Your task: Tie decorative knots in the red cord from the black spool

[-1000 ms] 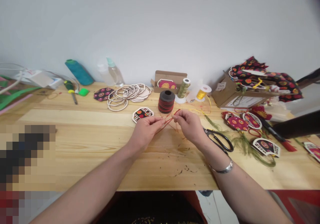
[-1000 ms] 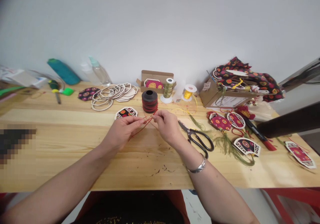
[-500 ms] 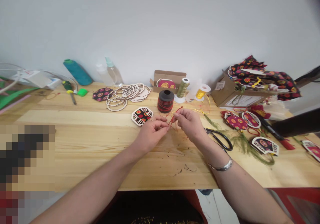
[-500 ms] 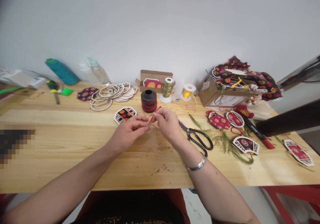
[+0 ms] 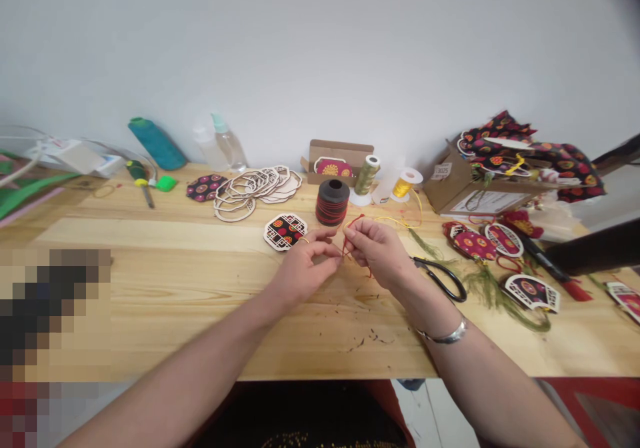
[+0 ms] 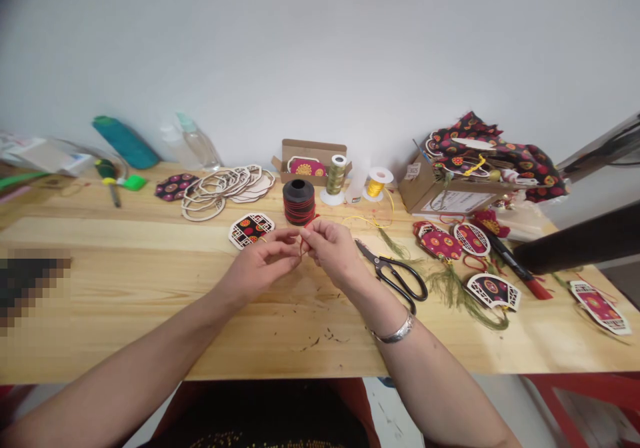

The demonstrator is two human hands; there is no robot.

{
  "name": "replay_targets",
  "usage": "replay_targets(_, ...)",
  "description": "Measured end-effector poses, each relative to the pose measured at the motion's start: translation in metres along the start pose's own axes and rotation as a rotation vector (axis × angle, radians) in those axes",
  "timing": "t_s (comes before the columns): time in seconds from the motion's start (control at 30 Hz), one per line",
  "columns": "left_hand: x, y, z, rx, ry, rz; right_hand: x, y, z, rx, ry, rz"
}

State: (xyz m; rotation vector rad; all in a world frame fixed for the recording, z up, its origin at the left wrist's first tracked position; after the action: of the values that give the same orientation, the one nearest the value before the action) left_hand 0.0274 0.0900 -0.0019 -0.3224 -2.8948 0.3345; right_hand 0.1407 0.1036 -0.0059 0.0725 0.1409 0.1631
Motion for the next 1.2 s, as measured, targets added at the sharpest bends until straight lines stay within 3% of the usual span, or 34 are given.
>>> replay_targets(0.1,0.004,-0.001,0.005,0.076,-0.232,-0.005,0.003,0.002,0.002,0.057,-0.098,0.000)
replay_targets(0.2,-0.003,-0.001,0.008,0.123,-0.449,0.103,0.005,0.003,0.002,0.108,-0.203,0.011)
replay_targets(0.3,-0.015,-0.002,0.009,0.178,-0.522,0.240,0.003,0.003,0.000,0.127,-0.235,0.027)
replay_targets(0.4,-0.018,-0.001,0.012,0.202,-0.536,0.265,-0.001,0.002,-0.001,0.116,-0.216,0.054)
replay_targets(0.83,0.005,0.002,0.011,0.114,-0.154,0.001,0.000,0.004,0.006,0.182,-0.415,0.089)
replay_targets(1.07,0.003,0.002,0.011,0.106,-0.050,0.044,-0.002,0.003,0.013,0.158,-0.470,0.176)
replay_targets(1.2,0.010,-0.002,-0.010,-0.072,0.037,-0.056,-0.004,0.002,0.016,0.132,-0.492,0.233)
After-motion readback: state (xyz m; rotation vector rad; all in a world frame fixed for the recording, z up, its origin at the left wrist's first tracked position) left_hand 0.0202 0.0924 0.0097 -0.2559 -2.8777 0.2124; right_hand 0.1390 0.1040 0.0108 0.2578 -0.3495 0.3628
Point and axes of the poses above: each hand's wrist, its own y-axis towards the middle knuckle, its own x-axis out of the back of the hand, z = x × y, the point moved 9 cm from there along y, towards the middle knuckle, and after that the axes turned 14 degrees about x, right-handed, at the moved point
